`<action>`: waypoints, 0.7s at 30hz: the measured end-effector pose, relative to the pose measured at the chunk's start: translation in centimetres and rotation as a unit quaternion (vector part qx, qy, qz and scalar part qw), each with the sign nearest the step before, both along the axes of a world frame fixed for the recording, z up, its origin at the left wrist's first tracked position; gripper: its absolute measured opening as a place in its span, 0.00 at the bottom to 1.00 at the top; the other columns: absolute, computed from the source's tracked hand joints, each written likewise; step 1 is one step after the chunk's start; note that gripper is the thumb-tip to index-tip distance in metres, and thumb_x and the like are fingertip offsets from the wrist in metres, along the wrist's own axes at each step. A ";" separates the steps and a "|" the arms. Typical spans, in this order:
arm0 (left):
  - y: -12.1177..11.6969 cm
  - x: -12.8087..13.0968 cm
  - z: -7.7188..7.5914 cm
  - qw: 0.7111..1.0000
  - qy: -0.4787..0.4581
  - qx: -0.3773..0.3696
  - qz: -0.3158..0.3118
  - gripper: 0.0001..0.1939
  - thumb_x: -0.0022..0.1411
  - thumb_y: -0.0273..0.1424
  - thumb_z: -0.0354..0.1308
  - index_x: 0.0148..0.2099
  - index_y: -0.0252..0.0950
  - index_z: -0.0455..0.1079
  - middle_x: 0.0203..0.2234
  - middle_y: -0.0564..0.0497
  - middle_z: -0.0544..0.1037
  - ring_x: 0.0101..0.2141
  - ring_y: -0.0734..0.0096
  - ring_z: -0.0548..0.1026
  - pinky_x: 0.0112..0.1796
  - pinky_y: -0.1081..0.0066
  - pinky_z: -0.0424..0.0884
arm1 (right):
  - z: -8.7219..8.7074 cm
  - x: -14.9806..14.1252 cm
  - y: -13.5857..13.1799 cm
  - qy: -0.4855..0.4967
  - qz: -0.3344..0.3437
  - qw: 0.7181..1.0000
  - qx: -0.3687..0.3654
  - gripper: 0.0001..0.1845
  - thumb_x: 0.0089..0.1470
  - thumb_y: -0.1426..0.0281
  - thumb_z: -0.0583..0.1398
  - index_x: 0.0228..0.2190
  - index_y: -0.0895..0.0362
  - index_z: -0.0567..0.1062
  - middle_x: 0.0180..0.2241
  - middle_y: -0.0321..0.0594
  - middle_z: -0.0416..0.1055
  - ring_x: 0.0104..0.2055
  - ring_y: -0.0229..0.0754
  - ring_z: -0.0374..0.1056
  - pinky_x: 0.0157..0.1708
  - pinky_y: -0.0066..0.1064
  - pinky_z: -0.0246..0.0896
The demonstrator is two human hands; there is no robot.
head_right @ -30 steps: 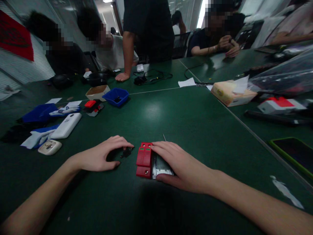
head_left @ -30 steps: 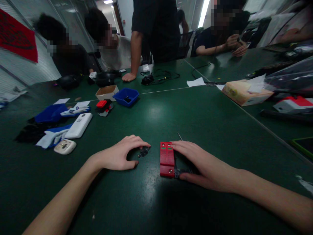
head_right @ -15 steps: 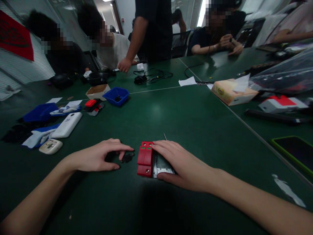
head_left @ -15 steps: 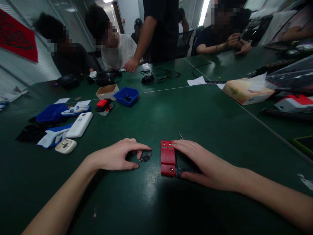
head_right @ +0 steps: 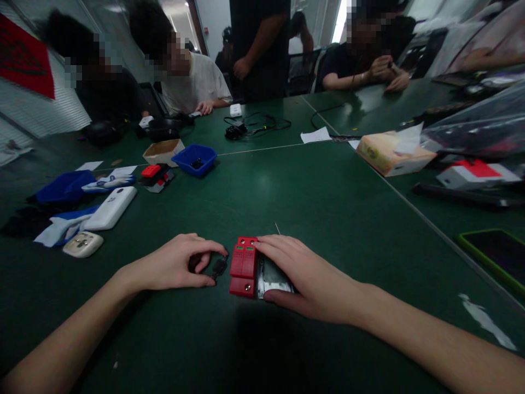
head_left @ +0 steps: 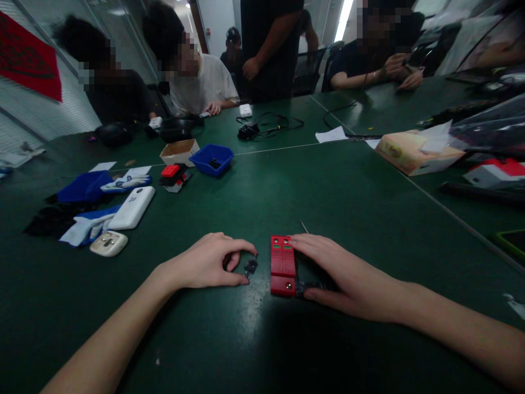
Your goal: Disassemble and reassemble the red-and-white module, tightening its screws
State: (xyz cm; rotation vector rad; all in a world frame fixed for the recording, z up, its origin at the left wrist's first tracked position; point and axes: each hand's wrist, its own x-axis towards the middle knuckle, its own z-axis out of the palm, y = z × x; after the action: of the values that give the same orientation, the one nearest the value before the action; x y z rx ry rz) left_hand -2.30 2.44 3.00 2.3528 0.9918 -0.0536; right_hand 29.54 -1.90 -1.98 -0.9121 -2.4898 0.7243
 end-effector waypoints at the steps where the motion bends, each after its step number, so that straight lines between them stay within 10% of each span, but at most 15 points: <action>1: 0.0 0.0 -0.4 1.000 -0.006 0.007 0.003 0.23 0.60 0.42 0.69 0.55 0.44 0.72 0.22 0.64 0.73 0.28 0.71 0.77 0.43 0.67 0.65 | 0.0 -0.1 0.0 0.002 0.000 1.000 0.007 0.40 0.61 0.63 0.64 0.68 0.49 0.54 0.68 0.48 0.59 0.69 0.56 0.57 0.66 0.56 0.57; 9: -0.2 0.3 -2.8 0.979 -0.139 0.152 0.004 0.22 0.59 0.35 0.68 0.54 0.36 0.69 0.34 0.52 0.77 0.33 0.67 0.77 0.36 0.68 0.71 | 0.0 -0.5 -0.2 0.001 -0.017 0.999 0.036 0.57 0.45 0.60 0.74 0.68 0.51 0.52 0.67 0.53 0.60 0.67 0.60 0.60 0.65 0.60 0.55; 21: -0.6 0.7 -3.3 0.953 -0.207 0.215 -0.055 0.23 0.60 0.35 0.67 0.54 0.35 0.67 0.47 0.42 0.81 0.46 0.57 0.80 0.48 0.59 0.75 | -0.1 -0.2 -0.4 0.061 -0.021 0.996 0.062 0.48 0.52 0.63 0.69 0.67 0.51 0.53 0.66 0.54 0.61 0.66 0.56 0.61 0.63 0.53 0.60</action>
State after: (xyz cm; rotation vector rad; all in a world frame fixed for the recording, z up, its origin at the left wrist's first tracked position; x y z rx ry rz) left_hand -1.60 1.83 -0.27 2.6464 0.7140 0.6489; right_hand 29.37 -2.31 -2.09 -0.8478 -2.3729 0.5874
